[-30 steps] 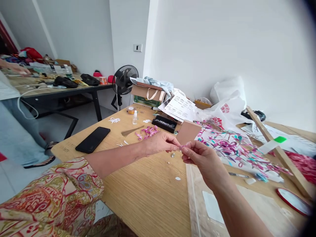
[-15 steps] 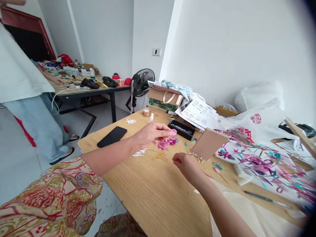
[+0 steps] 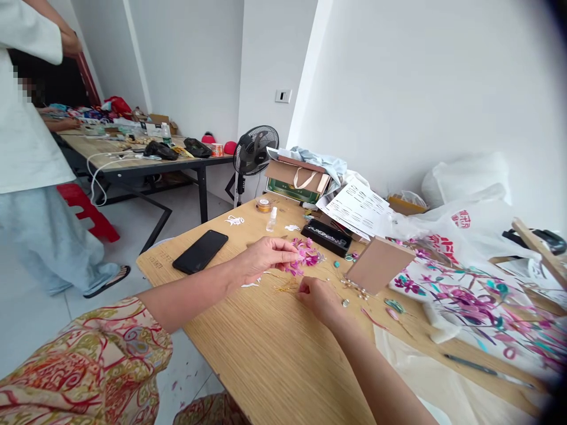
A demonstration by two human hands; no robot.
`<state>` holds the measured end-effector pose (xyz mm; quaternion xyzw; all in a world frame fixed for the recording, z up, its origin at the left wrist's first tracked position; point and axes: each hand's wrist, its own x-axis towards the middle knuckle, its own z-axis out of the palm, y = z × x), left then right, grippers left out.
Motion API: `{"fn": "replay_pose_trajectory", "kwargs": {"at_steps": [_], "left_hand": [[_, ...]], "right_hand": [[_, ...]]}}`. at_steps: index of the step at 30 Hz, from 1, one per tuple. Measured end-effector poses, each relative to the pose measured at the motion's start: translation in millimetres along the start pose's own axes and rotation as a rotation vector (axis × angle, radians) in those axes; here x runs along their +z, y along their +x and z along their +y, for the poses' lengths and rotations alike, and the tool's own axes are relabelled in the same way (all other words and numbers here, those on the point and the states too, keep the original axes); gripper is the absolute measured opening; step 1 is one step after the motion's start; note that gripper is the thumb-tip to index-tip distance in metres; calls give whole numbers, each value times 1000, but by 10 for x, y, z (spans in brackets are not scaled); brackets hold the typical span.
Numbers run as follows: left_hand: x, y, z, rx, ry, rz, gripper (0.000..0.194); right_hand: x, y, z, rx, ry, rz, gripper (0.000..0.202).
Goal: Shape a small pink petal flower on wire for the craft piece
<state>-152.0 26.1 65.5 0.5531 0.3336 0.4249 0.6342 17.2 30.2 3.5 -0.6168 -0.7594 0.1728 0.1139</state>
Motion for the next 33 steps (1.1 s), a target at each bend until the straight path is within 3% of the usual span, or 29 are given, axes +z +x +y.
{"fn": "replay_pose_trajectory", "kwargs": {"at_steps": [5, 8, 11, 13, 18, 24, 33], "left_hand": [[-2, 64, -125, -59, -8, 26, 23], [17, 91, -184, -90, -5, 38, 24], [80, 102, -242, -76, 16, -26, 26], [163, 106, -279, -69, 25, -67, 29], [473, 108, -331, -109, 12, -121, 31], [757, 99, -332, -117, 3, -243, 31], [891, 97, -344, -155, -61, -302, 29]], "right_hand": [[-78, -108, 29, 7, 108, -36, 14], [-217, -236, 108, 24, 204, -68, 11], [-413, -415, 204, 34, 284, -53, 9], [-545, -556, 247, 35, 335, 4, 11], [-755, -863, 216, -56, 460, 297, 18], [-753, -909, 218, -37, 525, 348, 12], [-738, -916, 349, -68, 301, 420, 17]]}}
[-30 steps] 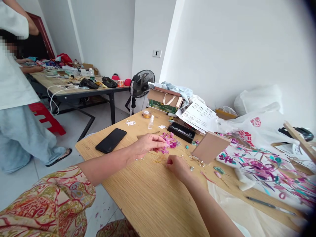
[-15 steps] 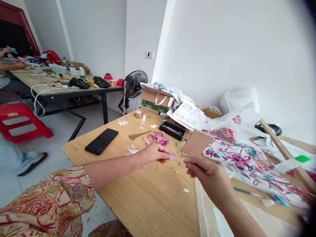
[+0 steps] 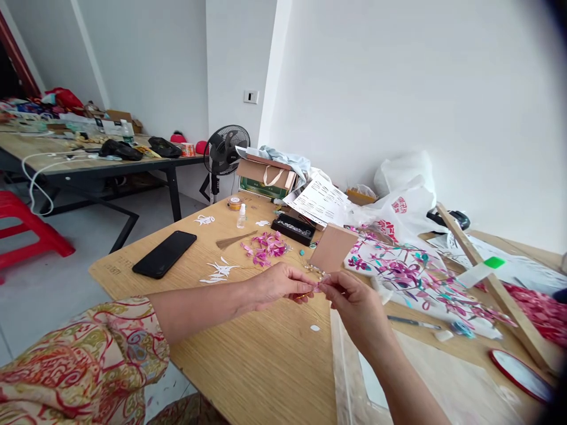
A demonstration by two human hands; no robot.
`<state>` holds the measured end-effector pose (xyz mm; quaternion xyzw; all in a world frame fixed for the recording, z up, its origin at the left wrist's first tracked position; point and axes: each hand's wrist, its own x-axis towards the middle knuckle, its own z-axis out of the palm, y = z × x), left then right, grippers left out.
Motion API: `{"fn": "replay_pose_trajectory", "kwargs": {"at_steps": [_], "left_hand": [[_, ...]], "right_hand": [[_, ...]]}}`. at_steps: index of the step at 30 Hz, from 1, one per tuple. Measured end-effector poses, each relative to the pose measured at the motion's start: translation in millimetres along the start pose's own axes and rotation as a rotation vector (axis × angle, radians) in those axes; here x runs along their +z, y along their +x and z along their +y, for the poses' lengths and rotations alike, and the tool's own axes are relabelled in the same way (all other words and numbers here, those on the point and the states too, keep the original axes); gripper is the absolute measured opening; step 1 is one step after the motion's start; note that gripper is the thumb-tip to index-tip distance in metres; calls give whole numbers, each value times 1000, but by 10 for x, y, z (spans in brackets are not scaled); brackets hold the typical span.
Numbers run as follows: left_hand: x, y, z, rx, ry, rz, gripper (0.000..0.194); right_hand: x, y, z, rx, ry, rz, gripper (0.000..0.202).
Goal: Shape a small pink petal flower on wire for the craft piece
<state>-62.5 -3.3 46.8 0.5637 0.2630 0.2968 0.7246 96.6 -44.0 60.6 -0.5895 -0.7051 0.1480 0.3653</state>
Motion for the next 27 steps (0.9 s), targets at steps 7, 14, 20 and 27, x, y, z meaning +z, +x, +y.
{"fn": "replay_pose_trajectory", "kwargs": {"at_steps": [7, 14, 20, 27], "left_hand": [[73, -20, 41, -20, -43, -46, 25], [162, -40, 50, 52, 9, 70, 24], [166, -72, 20, 50, -4, 120, 28], [207, -139, 55, 120, 34, 134, 19]], "right_hand": [[-38, -49, 0, -42, -91, 18, 16], [-11, -76, -45, -5, -16, 52, 15], [-48, -105, -10, 202, 412, -13, 23], [-106, -264, -100, 350, 731, -106, 23]]}}
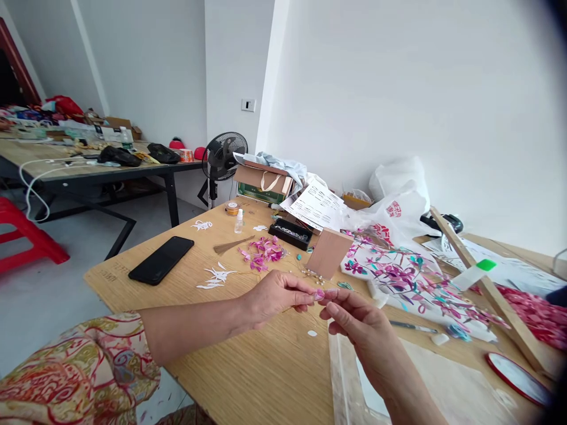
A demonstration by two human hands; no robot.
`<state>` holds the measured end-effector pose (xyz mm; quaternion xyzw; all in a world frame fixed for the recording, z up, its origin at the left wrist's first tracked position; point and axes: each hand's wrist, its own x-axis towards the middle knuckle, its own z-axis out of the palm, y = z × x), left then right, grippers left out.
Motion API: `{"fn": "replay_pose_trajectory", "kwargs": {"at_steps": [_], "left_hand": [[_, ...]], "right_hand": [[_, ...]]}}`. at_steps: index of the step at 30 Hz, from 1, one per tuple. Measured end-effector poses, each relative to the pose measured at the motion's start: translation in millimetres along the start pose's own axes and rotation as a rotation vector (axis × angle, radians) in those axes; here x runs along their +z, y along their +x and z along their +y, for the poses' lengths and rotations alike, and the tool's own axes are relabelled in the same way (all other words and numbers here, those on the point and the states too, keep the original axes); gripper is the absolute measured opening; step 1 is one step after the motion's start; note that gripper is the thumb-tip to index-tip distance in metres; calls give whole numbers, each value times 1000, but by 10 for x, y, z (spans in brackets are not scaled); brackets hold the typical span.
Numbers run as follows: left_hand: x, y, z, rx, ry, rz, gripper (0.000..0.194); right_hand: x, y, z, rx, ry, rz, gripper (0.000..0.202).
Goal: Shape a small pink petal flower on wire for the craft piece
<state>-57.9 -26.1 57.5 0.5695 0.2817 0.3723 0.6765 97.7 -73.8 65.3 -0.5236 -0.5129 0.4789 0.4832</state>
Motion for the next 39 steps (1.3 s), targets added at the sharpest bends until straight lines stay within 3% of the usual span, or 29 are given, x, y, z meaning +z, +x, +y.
{"fn": "replay_pose_trajectory", "kwargs": {"at_steps": [5, 9, 19, 23, 29, 39], "left_hand": [[-3, -8, -28, 71, 50, -38, 13], [-2, -16, -7, 38, 100, -13, 14], [65, -31, 36, -48, 46, -27, 17], [96, -45, 36, -79, -24, -1, 21], [104, -51, 18, -56, -99, -69, 30], [85, -41, -7, -79, -126, -88, 19]], "right_hand": [[95, -34, -41, 27, 141, 11, 18], [95, -11, -43, 45, 203, 16, 16], [46, -6, -26, 36, 147, 7, 17], [49, -8, -21, -1, 118, 62, 18], [44, -21, -22, -7, 136, 145, 20], [45, -51, -15, -5, 162, 134, 18]]}}
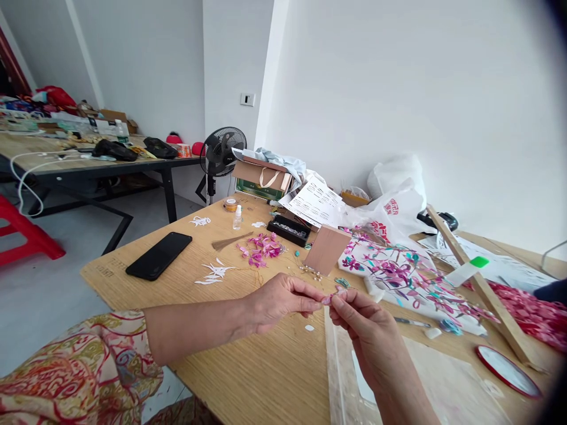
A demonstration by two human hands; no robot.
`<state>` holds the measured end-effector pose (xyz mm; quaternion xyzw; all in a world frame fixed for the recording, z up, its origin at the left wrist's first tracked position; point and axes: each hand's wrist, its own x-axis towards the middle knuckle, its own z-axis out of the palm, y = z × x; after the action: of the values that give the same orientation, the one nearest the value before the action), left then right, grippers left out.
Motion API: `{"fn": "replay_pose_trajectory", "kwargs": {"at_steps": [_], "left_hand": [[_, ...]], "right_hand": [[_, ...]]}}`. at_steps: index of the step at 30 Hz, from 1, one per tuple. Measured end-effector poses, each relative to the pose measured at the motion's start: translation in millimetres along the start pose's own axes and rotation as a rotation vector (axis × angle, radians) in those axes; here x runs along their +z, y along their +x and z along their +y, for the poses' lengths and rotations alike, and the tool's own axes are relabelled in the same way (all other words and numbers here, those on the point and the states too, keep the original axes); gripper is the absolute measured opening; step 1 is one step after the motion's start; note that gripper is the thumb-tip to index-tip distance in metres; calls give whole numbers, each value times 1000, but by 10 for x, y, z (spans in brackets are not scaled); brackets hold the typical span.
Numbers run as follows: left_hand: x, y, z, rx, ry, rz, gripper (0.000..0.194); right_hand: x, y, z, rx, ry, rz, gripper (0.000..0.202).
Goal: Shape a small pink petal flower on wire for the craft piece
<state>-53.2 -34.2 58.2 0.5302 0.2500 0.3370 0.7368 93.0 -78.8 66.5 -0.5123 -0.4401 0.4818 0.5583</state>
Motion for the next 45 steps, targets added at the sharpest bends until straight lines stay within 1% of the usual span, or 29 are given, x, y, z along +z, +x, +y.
{"fn": "replay_pose_trajectory", "kwargs": {"at_steps": [4, 7, 9, 13, 15, 19, 24, 30, 34, 37, 41, 45], "left_hand": [[9, 13, 4, 10, 12, 37, 16], [-2, 24, -23, 28, 13, 39, 15], [-18, 31, -44, 25, 27, 47, 16], [-46, 41, -70, 2, 67, 31, 24], [-55, 47, -74, 24, 88, 25, 25], [-61, 53, -62, 73, 114, 60, 23], [-61, 56, -34, 42, 99, 62, 23], [-76, 62, -25, 30, 56, 21, 21], [-98, 72, -11, 36, 43, 18, 17], [-124, 85, -8, 54, 48, -15, 13], [-159, 105, -8, 58, 95, -19, 13], [-175, 121, 27, 89, 164, -52, 15]], "right_hand": [[1, -5, 40, 32, 107, -26, 17], [-2, 14, 99, 59, 211, -54, 14], [4, 26, 125, 62, 237, -47, 13], [32, 28, 119, 29, 168, 31, 15], [45, 22, 102, 21, 137, 44, 16], [59, 11, 86, 32, 99, 26, 18], [66, 2, 83, 56, 127, -20, 15], [80, 3, 72, 57, 144, -14, 14], [80, 0, 77, 85, 192, -66, 12], [78, 0, 77, 99, 215, -90, 12], [70, 10, 50, 110, 127, -41, 18], [41, 7, 12, 103, 8, -62, 19]]}}
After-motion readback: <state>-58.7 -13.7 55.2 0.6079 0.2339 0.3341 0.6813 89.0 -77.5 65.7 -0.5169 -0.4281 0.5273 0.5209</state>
